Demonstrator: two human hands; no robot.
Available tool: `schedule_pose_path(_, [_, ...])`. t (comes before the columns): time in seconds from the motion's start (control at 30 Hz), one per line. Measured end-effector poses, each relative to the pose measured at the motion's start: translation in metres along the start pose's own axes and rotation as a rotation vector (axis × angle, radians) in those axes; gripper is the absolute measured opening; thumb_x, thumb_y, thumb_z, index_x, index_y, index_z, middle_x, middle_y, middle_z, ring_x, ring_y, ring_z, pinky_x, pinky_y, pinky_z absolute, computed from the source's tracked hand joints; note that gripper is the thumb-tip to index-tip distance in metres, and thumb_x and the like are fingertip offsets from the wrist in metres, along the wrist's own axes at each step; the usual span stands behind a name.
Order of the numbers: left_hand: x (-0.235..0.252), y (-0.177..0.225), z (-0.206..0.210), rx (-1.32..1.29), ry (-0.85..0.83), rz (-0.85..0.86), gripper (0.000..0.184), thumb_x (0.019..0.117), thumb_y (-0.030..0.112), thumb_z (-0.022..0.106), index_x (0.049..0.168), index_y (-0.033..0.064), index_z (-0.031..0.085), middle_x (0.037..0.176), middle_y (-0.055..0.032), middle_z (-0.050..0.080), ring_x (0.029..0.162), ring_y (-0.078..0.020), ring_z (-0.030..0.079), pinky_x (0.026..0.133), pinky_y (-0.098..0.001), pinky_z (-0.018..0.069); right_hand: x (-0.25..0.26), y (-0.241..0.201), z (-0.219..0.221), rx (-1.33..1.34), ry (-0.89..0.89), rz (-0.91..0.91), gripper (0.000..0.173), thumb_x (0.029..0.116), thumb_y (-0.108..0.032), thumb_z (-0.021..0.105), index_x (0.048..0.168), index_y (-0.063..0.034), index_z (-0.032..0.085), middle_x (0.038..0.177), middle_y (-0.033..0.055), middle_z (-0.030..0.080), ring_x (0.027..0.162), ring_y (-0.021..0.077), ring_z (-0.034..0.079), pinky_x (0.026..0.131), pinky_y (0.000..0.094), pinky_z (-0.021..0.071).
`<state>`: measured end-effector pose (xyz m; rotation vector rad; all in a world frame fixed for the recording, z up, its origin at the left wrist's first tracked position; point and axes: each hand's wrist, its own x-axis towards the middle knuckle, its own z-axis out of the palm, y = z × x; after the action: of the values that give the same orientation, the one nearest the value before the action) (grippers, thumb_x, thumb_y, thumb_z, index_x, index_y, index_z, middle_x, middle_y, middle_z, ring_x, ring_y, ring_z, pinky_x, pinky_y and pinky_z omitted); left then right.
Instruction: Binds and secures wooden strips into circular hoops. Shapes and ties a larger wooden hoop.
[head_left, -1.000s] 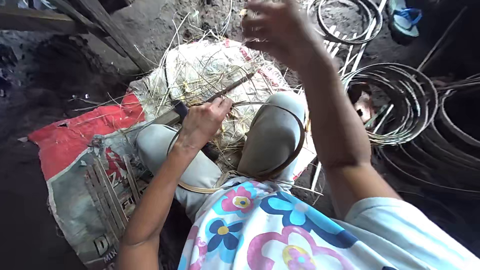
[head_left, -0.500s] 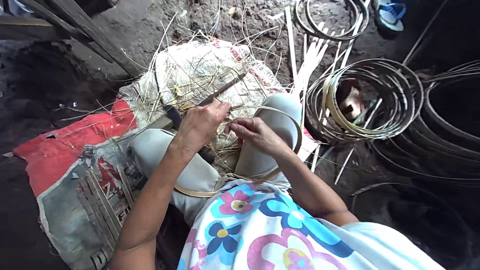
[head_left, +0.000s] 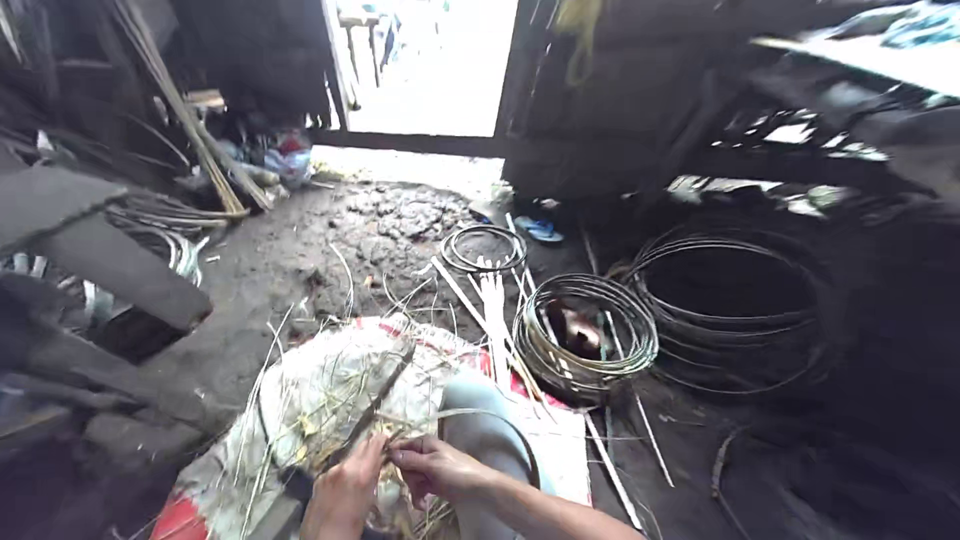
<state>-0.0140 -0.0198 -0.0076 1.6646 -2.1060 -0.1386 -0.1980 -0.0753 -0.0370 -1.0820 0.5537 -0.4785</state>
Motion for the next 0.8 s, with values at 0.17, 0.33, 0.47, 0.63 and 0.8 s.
schedule_pose_path(0.17, [0.002, 0.001, 0.008, 0.034, 0.019, 0.002, 0.023, 0.0960, 0.007, 0.065, 0.117, 0.0036, 0.075, 0.099, -0.0179, 0.076, 0.071, -0.0386, 0.074, 0.060, -0.0579, 0.0592, -0.022, -0.056, 0.001, -0.958, -0.041, -0.351, 0.029, 0.1083, -0.016, 0.050, 0.110, 0.0022, 0.072, 0.085, 0.0151, 0.071, 0.073, 0.0221, 0.066, 0.073, 0.0402, 0.0547])
schedule_pose_path(0.33, [0.003, 0.016, 0.002, 0.128, 0.096, -0.020, 0.017, 0.0981, 0.011, 0.064, 0.110, 0.0030, 0.074, 0.090, -0.0180, 0.074, 0.067, -0.0386, 0.072, 0.058, -0.0562, 0.0593, 0.021, -0.124, -0.002, -1.244, -0.101, -0.250, 0.027, 0.1069, -0.016, 0.052, 0.117, -0.0045, 0.074, 0.101, 0.0155, 0.075, 0.095, 0.0281, 0.072, 0.090, 0.0514, 0.0549])
schedule_pose_path(0.47, [0.003, 0.030, -0.018, 0.097, 0.037, -0.090, 0.037, 0.0992, 0.013, 0.065, 0.132, -0.0037, 0.061, 0.077, -0.0247, 0.069, 0.063, -0.0447, 0.070, 0.059, -0.0574, 0.0566, 0.055, -0.134, -0.007, -1.158, -0.279, -0.033, 0.023, 0.1049, -0.007, 0.054, 0.112, 0.0061, 0.072, 0.092, 0.0157, 0.071, 0.077, 0.0156, 0.062, 0.076, 0.0338, 0.0515])
schedule_pose_path(0.63, [0.008, 0.015, -0.029, -0.192, 0.021, -0.009, 0.020, 0.0995, 0.015, 0.067, 0.116, 0.0050, 0.072, 0.097, -0.0167, 0.074, 0.079, -0.0349, 0.073, 0.071, -0.0541, 0.0587, 0.052, -0.152, -0.011, -0.488, -0.050, -0.157, 0.048, 0.1106, -0.025, 0.026, 0.131, -0.0009, 0.061, 0.073, -0.0089, 0.061, 0.059, 0.0001, 0.055, 0.058, 0.0206, 0.0506])
schedule_pose_path(0.8, [0.025, -0.006, -0.046, -0.666, -0.263, -0.222, 0.034, 0.1074, 0.030, 0.053, 0.114, 0.0037, 0.074, 0.090, -0.0056, 0.073, 0.078, -0.0112, 0.067, 0.077, -0.0341, 0.0550, 0.003, -0.151, -0.006, -0.689, 0.056, -0.546, 0.054, 0.1117, -0.032, 0.023, 0.136, 0.0033, 0.055, 0.099, -0.0005, 0.070, 0.087, 0.0078, 0.067, 0.083, 0.0310, 0.0583])
